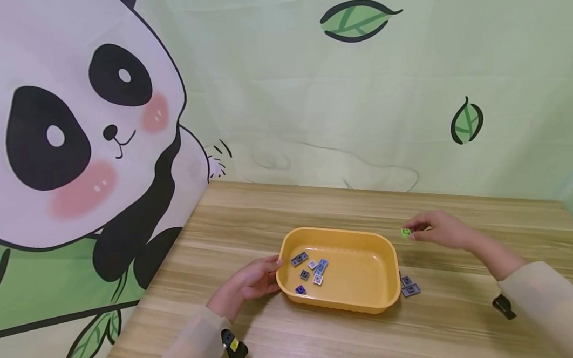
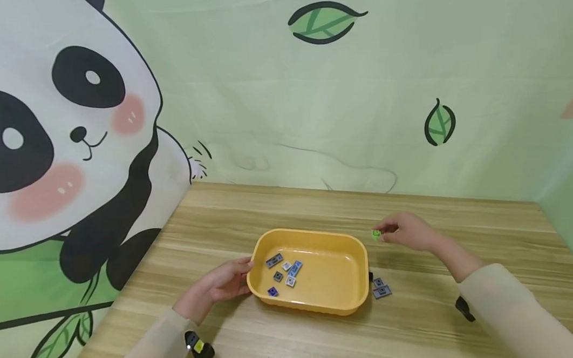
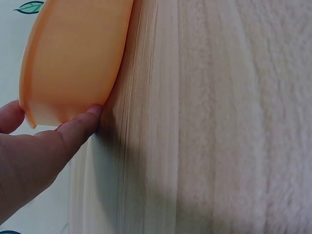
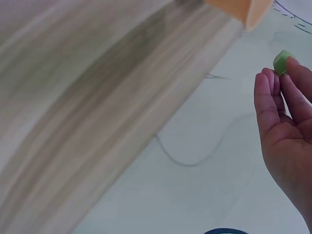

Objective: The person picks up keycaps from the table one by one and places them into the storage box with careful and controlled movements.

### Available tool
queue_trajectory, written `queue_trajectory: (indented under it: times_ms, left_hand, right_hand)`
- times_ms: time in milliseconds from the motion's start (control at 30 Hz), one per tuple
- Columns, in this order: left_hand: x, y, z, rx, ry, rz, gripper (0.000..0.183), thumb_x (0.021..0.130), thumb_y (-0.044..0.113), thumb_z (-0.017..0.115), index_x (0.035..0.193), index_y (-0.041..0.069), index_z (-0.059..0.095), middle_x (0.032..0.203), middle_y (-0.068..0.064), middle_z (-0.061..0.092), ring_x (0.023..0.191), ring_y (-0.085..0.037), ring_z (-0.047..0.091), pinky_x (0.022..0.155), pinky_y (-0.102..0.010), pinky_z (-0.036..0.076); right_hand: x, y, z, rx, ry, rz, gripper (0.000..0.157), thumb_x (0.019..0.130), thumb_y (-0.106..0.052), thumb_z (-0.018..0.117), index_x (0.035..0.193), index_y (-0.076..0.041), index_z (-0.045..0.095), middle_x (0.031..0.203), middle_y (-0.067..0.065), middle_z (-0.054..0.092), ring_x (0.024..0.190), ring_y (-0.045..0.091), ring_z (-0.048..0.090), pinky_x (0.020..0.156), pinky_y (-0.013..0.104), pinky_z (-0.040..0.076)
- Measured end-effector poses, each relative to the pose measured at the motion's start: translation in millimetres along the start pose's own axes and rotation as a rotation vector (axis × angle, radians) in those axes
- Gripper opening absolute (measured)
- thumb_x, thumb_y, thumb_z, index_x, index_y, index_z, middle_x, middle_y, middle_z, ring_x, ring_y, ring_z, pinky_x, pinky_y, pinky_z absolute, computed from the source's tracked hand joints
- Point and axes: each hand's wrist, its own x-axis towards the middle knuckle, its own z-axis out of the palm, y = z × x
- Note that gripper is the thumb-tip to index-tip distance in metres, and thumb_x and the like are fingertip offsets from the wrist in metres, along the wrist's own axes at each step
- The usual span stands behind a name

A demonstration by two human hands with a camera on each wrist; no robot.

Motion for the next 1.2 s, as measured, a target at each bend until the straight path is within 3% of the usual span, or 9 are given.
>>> queue_trajectory:
  times_ms: [267, 467, 667, 1033, 1200]
  left_hand:
    - [1.6, 0.8, -0.2, 0.006, 0.004, 0.002, 0.058, 0.11, 0.018, 0.035, 0.161, -0.005, 0.017, 0.159, -0.028, 0.037, 0.12, -0.018, 0.054, 0.115, -0.043, 0.042]
    - [1.9, 1.6, -1.0, 0.013, 0.001, 0.001, 0.058, 0.11, 0.018, 0.035, 0.161, -0.005, 0.017, 0.159, -0.028, 0.036, 0.12, -0.018, 0.055, 0.115, -0.043, 0.042]
    - [1.5, -0.3, -0.9, 0.006, 0.005, -0.006, 0.058, 0.111, 0.018, 0.035, 0.161, -0.005, 0.018, 0.158, -0.027, 0.039, 0.118, -0.017, 0.056, 0.11, -0.04, 0.044]
    - [1.6, 0.2, -0.8, 0.012, 0.004, -0.004, 0.058, 0.11, 0.018, 0.036, 0.16, -0.004, 0.019, 0.154, -0.023, 0.045, 0.113, -0.014, 0.057, 0.103, -0.034, 0.047]
    - [1.2, 0.3, -0.3, 0.017, 0.006, -0.008, 0.058, 0.11, 0.018, 0.037, 0.16, -0.004, 0.02, 0.152, -0.021, 0.047, 0.112, -0.013, 0.056, 0.101, -0.033, 0.047]
  right_hand:
    - [9.7, -23.9, -12.8, 0.006, -0.007, -0.034, 0.032, 0.098, -0.011, 0.066, 0.123, 0.008, 0.068, 0.113, 0.021, 0.074, 0.097, 0.019, 0.067, 0.075, 0.02, 0.055]
    - [18.2, -43.6, -16.1, -0.018, -0.036, -0.054, 0.033, 0.099, -0.014, 0.066, 0.125, 0.005, 0.068, 0.116, 0.021, 0.074, 0.099, 0.024, 0.069, 0.081, 0.035, 0.06]
    - [31.0, -62.9, -10.5, -0.003, -0.067, -0.111, 0.031, 0.099, -0.011, 0.065, 0.125, 0.005, 0.068, 0.119, 0.021, 0.072, 0.105, 0.03, 0.069, 0.091, 0.045, 0.061]
    - [57.0, -94.7, 1.5, -0.013, -0.102, -0.17, 0.027, 0.099, -0.006, 0.064, 0.123, 0.003, 0.07, 0.114, 0.016, 0.073, 0.104, 0.026, 0.067, 0.097, 0.046, 0.059]
    - [72.0, -103.6, 15.1, -0.03, -0.134, -0.147, 0.029, 0.097, -0.006, 0.065, 0.124, 0.001, 0.07, 0.115, 0.014, 0.073, 0.104, 0.023, 0.067, 0.097, 0.043, 0.058]
